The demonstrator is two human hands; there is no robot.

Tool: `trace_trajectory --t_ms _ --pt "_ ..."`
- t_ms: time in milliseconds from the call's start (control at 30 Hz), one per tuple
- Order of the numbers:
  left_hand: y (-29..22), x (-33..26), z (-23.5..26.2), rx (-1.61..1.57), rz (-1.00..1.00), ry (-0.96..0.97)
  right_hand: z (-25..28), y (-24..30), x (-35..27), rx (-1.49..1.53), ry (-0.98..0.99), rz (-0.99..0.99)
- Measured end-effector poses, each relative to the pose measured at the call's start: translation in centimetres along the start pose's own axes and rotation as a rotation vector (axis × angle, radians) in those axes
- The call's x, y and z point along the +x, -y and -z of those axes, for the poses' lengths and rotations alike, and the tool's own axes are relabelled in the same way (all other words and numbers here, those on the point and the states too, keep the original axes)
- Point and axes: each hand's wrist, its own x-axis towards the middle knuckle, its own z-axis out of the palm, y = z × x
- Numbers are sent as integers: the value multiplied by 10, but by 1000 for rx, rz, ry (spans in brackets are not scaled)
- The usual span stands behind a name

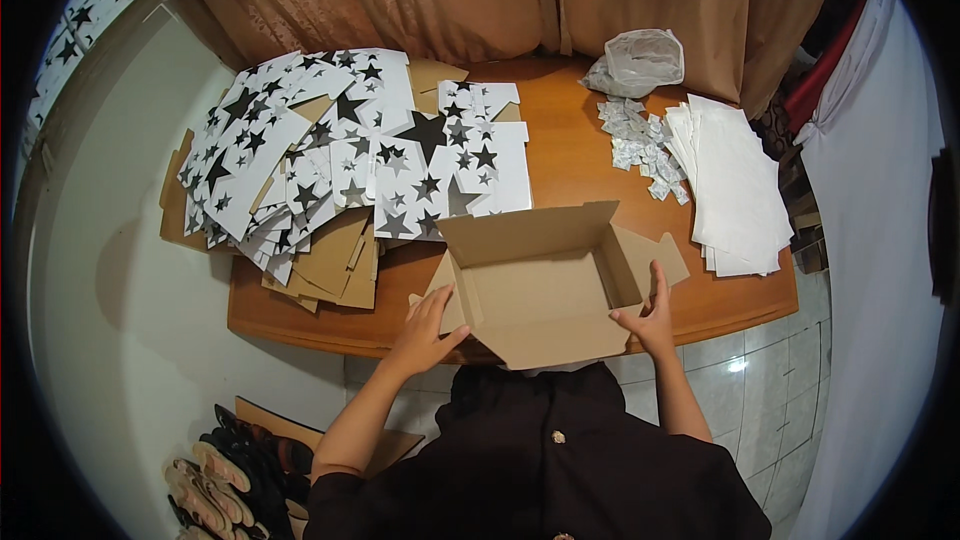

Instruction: Assemble flat cardboard shoe boxes, place tissue paper inside, and stack the completed boxes on a shelf.

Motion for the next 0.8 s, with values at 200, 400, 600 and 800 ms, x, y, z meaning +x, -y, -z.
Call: trace_trajectory --t_ms 200,400,600,800 --pt "-26 52 6 -119 118 -134 -41 -8 -22 -465 -113 19" --pt "-27 104 -2 129 -79 -508 -32 -18 -17 -153 -95 42" --pt "-6 99 -18 339 -262 -634 -17 -27 -12 -38 -72 104" --pt "-10 58 -27 198 -305 -194 -23 -14 -12 77 -49 79"
